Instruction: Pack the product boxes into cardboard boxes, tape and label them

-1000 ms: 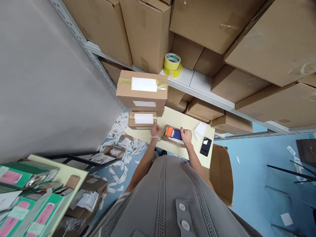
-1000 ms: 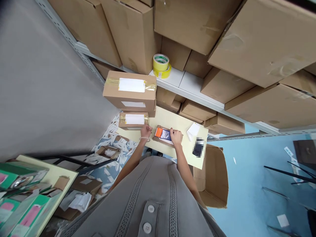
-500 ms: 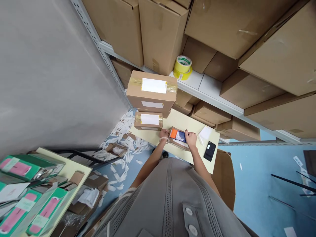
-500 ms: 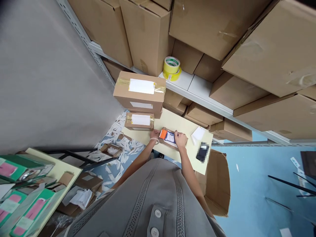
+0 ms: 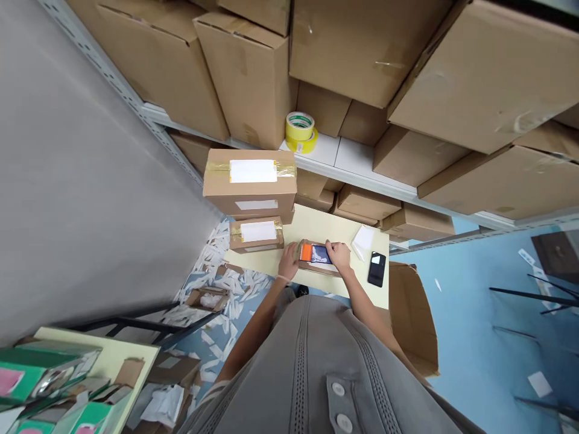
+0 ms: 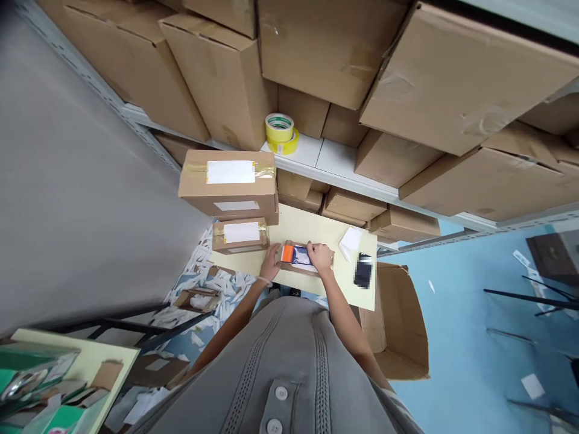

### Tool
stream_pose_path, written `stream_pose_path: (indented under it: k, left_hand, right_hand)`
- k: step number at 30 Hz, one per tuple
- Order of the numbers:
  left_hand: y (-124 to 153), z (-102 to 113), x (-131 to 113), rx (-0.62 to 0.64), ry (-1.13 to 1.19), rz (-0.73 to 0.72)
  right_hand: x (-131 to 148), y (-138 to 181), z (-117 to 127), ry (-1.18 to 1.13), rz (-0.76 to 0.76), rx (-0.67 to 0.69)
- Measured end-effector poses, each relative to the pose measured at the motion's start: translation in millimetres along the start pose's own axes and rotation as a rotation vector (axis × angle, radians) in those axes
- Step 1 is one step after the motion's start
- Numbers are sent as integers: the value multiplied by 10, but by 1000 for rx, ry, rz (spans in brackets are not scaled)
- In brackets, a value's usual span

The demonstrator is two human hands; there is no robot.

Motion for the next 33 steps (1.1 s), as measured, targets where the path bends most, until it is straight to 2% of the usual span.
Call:
stream_pose_path:
  k: [4, 10, 12, 16, 22, 26, 33]
  left_hand:
    - [-96, -126, -197, 231, -171, -284]
    - [-434, -338, -293, 466, -399, -400]
    - [-472, -386, -294, 490, -417, -421]
    - [-494, -418, -262, 461, -443, -411]
    - [-518, -505, -234, 479, -507, -420]
    - [-515, -521, -194, 439, -504, -414]
    - [-521, -529, -157, 433, -477, -407]
  right_hand:
    - [1, -4, 5, 62, -53, 65]
    - [80, 62, 36, 134, -85, 140]
    - [98, 63, 80, 146, -93, 138]
    - [93, 18, 184, 168, -63, 158]
    - [-80, 0, 308, 181, -73, 173]
    - [-516, 34, 571, 210, -130, 132]
    - [-1870, 250, 1371, 296, -289, 66]
Point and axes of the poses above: each hand's wrist, its own y-axis away from the middle knuckle, its own z-axis out of the back of the hand, x = y × z, the point moved 8 cm from there along -y, towards the middle knuckle, and after that the axes turned 13 degrees about -y, right-handed, at the moved point
